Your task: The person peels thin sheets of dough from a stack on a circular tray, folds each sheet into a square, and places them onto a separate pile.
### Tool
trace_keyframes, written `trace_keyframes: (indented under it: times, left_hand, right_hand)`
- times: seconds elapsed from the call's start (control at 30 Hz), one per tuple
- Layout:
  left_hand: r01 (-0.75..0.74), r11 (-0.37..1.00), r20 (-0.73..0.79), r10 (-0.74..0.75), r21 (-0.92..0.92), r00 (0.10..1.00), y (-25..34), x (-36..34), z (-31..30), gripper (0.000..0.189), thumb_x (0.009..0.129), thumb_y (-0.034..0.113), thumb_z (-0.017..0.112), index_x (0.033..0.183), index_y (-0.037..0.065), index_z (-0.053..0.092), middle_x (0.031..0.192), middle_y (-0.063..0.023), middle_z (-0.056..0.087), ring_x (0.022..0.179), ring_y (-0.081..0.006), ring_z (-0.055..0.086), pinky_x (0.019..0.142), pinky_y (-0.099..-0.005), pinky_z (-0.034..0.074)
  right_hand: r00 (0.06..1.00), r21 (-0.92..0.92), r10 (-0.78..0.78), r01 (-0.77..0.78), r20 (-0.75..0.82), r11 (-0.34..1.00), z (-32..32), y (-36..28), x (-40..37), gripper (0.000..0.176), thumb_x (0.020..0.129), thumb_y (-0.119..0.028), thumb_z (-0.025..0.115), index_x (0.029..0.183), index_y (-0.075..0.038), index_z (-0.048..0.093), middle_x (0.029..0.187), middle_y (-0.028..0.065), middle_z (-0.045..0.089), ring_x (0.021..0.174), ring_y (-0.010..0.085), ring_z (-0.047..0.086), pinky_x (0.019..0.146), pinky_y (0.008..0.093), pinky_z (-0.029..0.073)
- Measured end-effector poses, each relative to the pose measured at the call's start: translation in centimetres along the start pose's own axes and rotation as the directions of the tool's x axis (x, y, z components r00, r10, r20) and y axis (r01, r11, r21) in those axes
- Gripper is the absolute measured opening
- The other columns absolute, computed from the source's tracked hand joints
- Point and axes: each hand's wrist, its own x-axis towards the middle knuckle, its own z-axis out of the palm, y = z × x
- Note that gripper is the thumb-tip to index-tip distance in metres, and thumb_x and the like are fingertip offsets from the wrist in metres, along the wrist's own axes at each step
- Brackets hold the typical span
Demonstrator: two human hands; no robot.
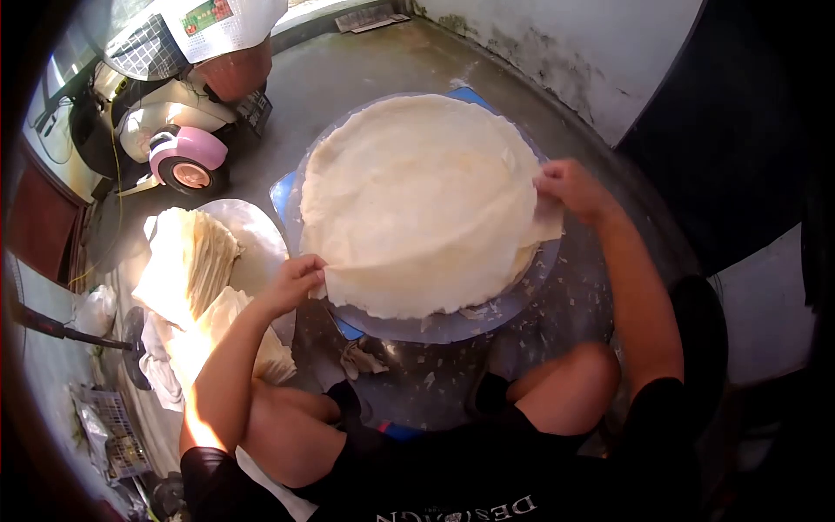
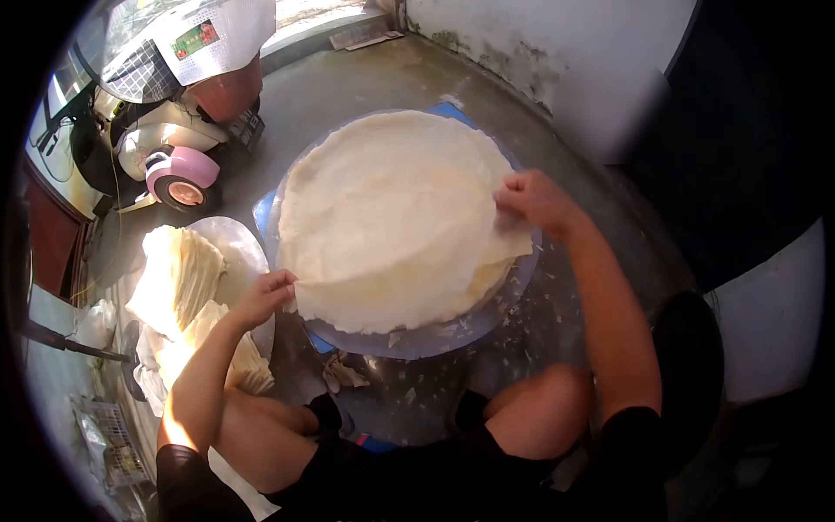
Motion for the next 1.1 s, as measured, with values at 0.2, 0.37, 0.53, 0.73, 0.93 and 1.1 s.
trace_keyframes:
  times: [0.2,0.37,0.53,0.73,0.93,1.1]
  left_hand:
    - [0.116,0.99,-0.259,-0.092,0.077,0.961,1.3,1.0,0.8,0.031,0.092,0.023,0.069,0.115,0.004,0.059,0.087,-0.0023,0.062,0.079,-0.0125,0.059,0.072,-0.0287,0.048]
    - [0.133,0.875,-0.397,0.072,0.465,0.915,1.2,0.9,2.4,0.056,0.078,0.029,0.081,0.121,0.003,0.056,0.086,-0.0099,0.064,0.085,-0.0226,0.064,0.076,-0.0381,0.051]
    - [-0.003,0.988,-0.428,0.069,0.152,0.901,-2.7,2.6,0.5,0.028,0.091,0.007,0.063,0.118,0.0,0.059,0.087,-0.0006,0.063,0.077,-0.0109,0.06,0.071,-0.0276,0.051]
    - [0.184,0.977,-0.277,-0.207,-0.108,0.938,1.4,-0.7,0.6,0.02,0.093,0.008,0.062,0.112,0.002,0.06,0.08,0.0007,0.061,0.07,-0.0088,0.057,0.06,-0.0251,0.046]
    - [0.215,0.974,-0.272,-0.187,0.076,0.944,0.2,-1.1,1.2,0.025,0.09,0.01,0.067,0.111,0.001,0.058,0.075,-0.0048,0.062,0.064,-0.0125,0.058,0.058,-0.0305,0.047]
    - [0.156,0.938,-0.275,-0.069,0.311,0.959,-0.4,-0.9,1.1,0.032,0.083,0.013,0.071,0.11,0.002,0.058,0.074,-0.0079,0.061,0.067,-0.0184,0.06,0.062,-0.0347,0.049]
  right_hand:
    - [0.919,-0.135,0.316,-0.353,-0.236,0.926,1.5,3.9,8.6,0.031,0.089,-0.03,0.073,0.093,0.0,0.068,0.078,0.0012,0.065,0.067,0.0095,0.057,0.061,0.0297,0.048]
    - [0.95,-0.122,0.096,-0.138,-0.298,0.983,2.0,10.7,6.3,0.021,0.078,-0.018,0.081,0.084,0.0,0.07,0.075,0.0032,0.067,0.065,0.0124,0.06,0.061,0.0299,0.048]
    - [0.942,-0.006,0.052,-0.057,-0.333,0.998,1.1,11.8,4.7,0.013,0.082,-0.008,0.075,0.092,-0.001,0.069,0.08,0.0026,0.068,0.066,0.0107,0.061,0.061,0.0265,0.049]
    - [0.919,0.102,0.153,-0.124,-0.365,0.987,0.0,13.5,2.8,0.01,0.084,-0.005,0.071,0.094,-0.002,0.068,0.082,0.0011,0.067,0.065,0.0097,0.06,0.057,0.0269,0.05]
    - [0.929,-0.183,0.046,-0.121,-0.366,0.976,-0.2,15.8,2.1,0.01,0.081,-0.006,0.073,0.089,-0.001,0.068,0.076,0.0016,0.066,0.066,0.01,0.06,0.057,0.0282,0.049]
    - [0.919,-0.425,-0.033,-0.15,-0.394,0.892,-0.2,15.5,2.0,0.018,0.074,-0.014,0.078,0.085,-0.003,0.068,0.075,0.008,0.069,0.068,0.0176,0.065,0.065,0.0338,0.052]
